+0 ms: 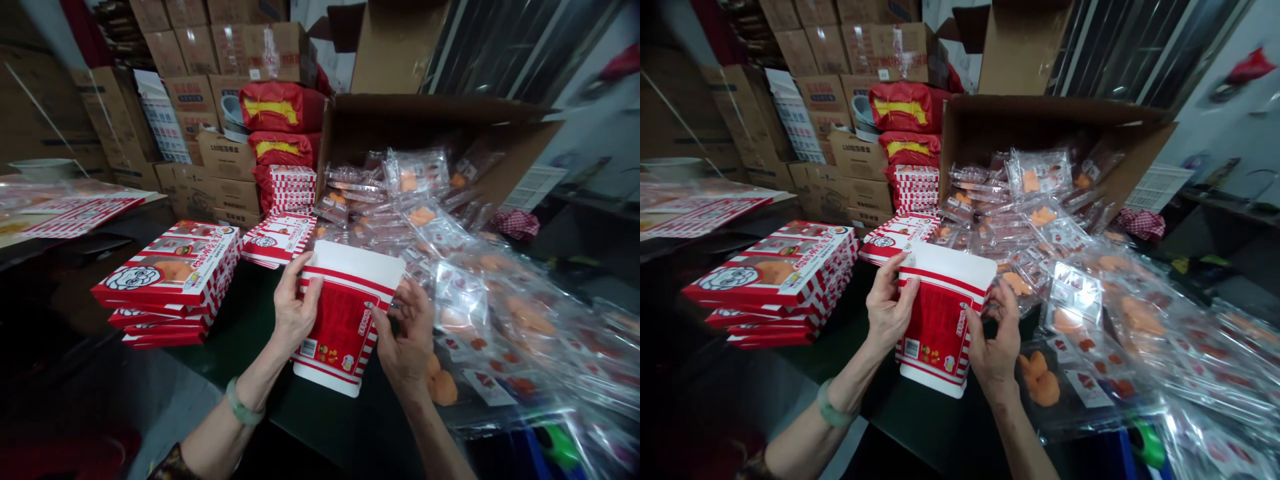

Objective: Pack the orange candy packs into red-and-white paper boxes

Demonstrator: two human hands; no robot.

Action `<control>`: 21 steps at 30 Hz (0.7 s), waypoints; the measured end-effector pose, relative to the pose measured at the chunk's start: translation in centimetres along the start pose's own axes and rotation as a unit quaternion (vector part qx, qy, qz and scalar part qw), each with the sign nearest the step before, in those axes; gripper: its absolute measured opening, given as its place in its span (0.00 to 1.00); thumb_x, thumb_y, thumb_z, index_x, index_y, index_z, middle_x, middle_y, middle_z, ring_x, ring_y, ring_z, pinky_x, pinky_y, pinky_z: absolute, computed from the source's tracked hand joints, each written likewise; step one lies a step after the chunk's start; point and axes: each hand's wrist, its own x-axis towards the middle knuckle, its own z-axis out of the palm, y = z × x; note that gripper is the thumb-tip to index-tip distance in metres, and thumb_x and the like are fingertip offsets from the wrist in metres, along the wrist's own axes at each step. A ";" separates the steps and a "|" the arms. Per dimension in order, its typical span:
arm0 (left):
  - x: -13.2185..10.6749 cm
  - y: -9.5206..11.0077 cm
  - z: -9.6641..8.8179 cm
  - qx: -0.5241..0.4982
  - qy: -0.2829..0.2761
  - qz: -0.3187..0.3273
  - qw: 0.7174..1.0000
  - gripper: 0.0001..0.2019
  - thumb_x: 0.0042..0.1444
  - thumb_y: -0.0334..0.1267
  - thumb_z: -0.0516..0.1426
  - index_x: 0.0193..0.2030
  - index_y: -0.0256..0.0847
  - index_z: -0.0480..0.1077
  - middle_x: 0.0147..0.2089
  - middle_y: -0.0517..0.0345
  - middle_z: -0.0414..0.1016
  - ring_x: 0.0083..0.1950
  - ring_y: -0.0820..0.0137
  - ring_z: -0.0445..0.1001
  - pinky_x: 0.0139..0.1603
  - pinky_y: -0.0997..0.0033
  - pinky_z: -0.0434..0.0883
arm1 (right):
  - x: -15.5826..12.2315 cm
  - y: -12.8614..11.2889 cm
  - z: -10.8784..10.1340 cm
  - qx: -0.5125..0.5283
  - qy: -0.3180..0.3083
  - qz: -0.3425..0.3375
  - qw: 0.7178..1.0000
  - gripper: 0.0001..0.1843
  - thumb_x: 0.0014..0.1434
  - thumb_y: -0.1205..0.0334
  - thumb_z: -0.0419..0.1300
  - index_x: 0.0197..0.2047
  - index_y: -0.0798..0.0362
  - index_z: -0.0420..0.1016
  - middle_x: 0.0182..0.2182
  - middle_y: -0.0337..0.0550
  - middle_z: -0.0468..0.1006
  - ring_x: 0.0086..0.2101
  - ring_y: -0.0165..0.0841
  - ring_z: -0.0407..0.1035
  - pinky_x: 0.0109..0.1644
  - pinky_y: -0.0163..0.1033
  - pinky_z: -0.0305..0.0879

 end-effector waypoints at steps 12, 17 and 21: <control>0.5 0.9 -1.3 0.012 0.072 0.087 0.994 0.03 0.60 0.34 0.53 0.35 0.40 0.66 0.37 0.58 0.68 0.41 0.72 0.69 0.46 0.71 0.67 | 2.4 -1.3 -0.3 -0.072 -0.122 -0.157 0.977 0.14 0.58 0.70 0.56 0.48 0.51 0.66 0.38 0.43 0.72 0.39 0.33 0.68 0.41 0.39 0.68; 1.2 0.6 -2.5 -0.088 0.020 -0.089 0.992 0.09 0.57 0.39 0.57 0.29 0.37 0.69 0.34 0.57 0.72 0.36 0.73 0.71 0.40 0.74 0.68 | 1.4 -2.1 0.7 -0.019 -0.104 -0.068 0.992 0.06 0.62 0.68 0.50 0.38 0.51 0.67 0.31 0.39 0.71 0.33 0.30 0.68 0.38 0.36 0.65; 2.8 0.6 -2.8 -0.278 -0.016 -0.239 0.930 0.16 0.46 0.37 0.64 0.43 0.42 0.68 0.30 0.64 0.71 0.28 0.77 0.68 0.31 0.78 0.68 | 2.4 -2.7 1.5 0.136 -0.087 0.122 0.979 0.11 0.61 0.63 0.52 0.48 0.49 0.61 0.30 0.37 0.72 0.29 0.29 0.69 0.34 0.35 0.66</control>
